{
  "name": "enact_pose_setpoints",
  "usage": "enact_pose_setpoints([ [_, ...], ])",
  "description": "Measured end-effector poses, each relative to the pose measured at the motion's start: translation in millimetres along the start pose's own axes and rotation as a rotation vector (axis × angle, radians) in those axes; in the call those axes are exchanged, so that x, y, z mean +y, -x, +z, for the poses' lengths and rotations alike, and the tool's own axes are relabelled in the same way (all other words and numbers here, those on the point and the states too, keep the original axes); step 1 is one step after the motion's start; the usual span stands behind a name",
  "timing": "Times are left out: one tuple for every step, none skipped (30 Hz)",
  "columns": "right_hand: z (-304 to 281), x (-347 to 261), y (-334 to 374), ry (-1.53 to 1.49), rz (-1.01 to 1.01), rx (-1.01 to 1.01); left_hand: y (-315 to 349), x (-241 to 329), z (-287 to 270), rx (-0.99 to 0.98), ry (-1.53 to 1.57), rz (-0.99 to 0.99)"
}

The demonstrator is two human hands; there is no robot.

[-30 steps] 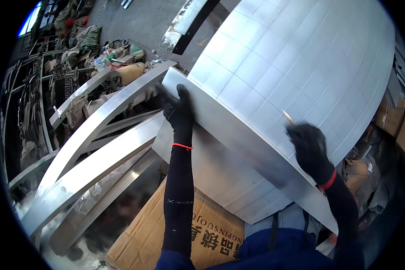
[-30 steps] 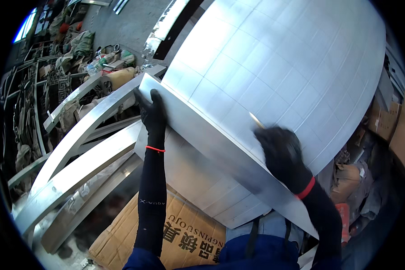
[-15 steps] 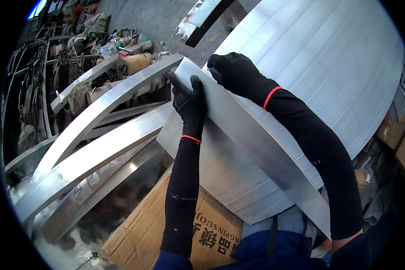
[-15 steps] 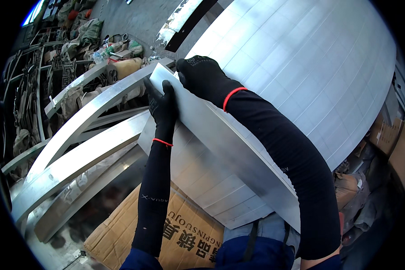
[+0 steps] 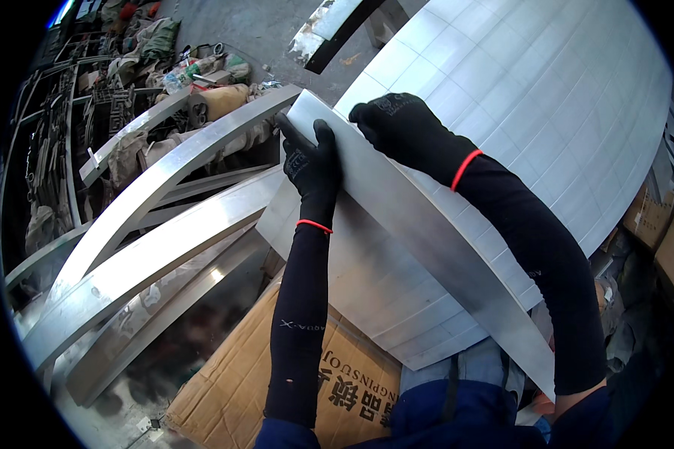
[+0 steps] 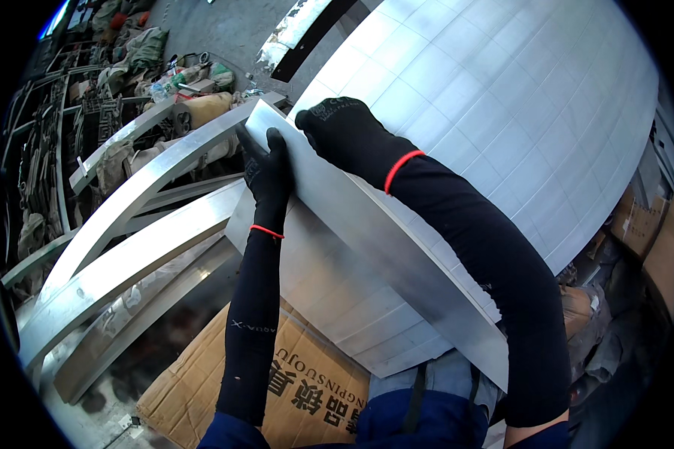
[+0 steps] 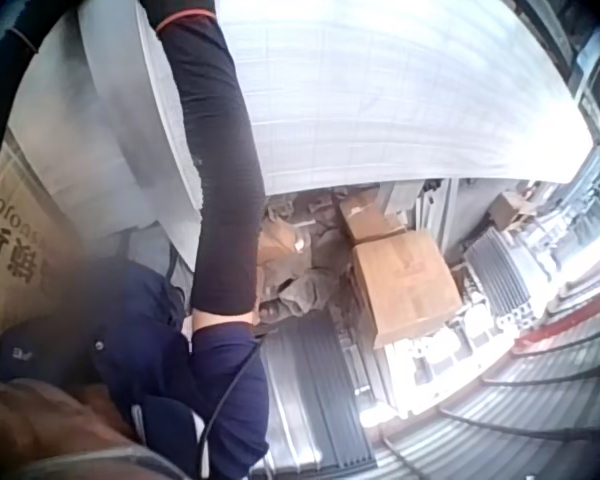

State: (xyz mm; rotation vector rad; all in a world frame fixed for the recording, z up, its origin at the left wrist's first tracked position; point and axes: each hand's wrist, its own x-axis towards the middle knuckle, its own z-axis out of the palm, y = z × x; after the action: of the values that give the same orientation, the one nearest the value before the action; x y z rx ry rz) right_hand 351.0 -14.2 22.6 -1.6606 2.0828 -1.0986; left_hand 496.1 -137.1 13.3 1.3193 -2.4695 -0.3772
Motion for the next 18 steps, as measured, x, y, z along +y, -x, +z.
enact_pose_setpoints([
  [-0.5,-0.2,6.7,-0.012,-0.035,0.039,-0.1,-1.7,0.3,-0.005,-0.008,0.000],
  [-2.9,-0.4,15.1,-0.021,-0.064,0.076,0.2,-0.5,1.0,-0.016,-0.013,0.001],
  [-5.5,-0.6,24.1,-0.030,-0.093,0.114,0.3,0.9,1.9,-0.027,-0.017,0.003],
  [-9.9,0.0,34.6,-0.059,-0.094,0.122,0.2,2.5,3.0,-0.039,-0.001,0.000],
  [-14.0,-0.7,43.2,-0.054,-0.093,0.082,0.4,1.0,2.8,-0.048,0.011,-0.006],
  [-17.9,-0.3,52.2,-0.049,-0.092,0.043,0.1,-0.4,2.5,-0.057,0.022,-0.012],
  [-21.9,-0.9,61.2,-0.044,-0.090,0.003,-0.9,-3.5,3.2,-0.047,0.010,-0.011],
  [-27.0,-6.2,69.8,-0.055,-0.073,-0.030,-1.3,-9.5,2.9,-0.033,-0.002,-0.016],
  [-31.3,-8.7,80.4,-0.062,-0.055,-0.064,0.3,-7.7,2.4,-0.027,-0.009,-0.018],
  [-34.9,-11.4,90.0,-0.070,-0.037,-0.099,2.0,-7.4,0.1,-0.049,-0.005,-0.061],
  [-41.2,-13.5,101.6,-0.073,-0.012,-0.137,2.4,-8.9,4.0,-0.011,-0.016,-0.025],
  [-47.0,-16.3,112.6,-0.073,0.003,-0.158,1.0,-12.9,4.9,-0.032,-0.041,-0.037],
  [-61.5,-18.6,130.1,-0.052,0.033,-0.152,-1.0,0.6,10.2,-0.074,-0.038,-0.026],
  [-61.6,-19.7,141.0,-0.070,0.028,-0.160,0.4,0.3,7.0,-0.073,-0.015,-0.053],
  [-62.0,-20.2,152.1,-0.089,0.023,-0.169,1.4,-8.6,7.7,-0.009,-0.049,0.044],
  [-68.2,-20.6,164.9,-0.102,0.037,-0.226,0.9,-10.0,8.1,-0.020,-0.053,0.031],
  [-72.5,-22.5,175.0,-0.115,0.042,-0.247,0.3,-11.6,3.9,-0.022,-0.068,0.016],
  [-75.6,-23.5,187.3,-0.126,0.059,-0.265,1.0,-3.4,0.0,-0.065,-0.055,-0.031],
])
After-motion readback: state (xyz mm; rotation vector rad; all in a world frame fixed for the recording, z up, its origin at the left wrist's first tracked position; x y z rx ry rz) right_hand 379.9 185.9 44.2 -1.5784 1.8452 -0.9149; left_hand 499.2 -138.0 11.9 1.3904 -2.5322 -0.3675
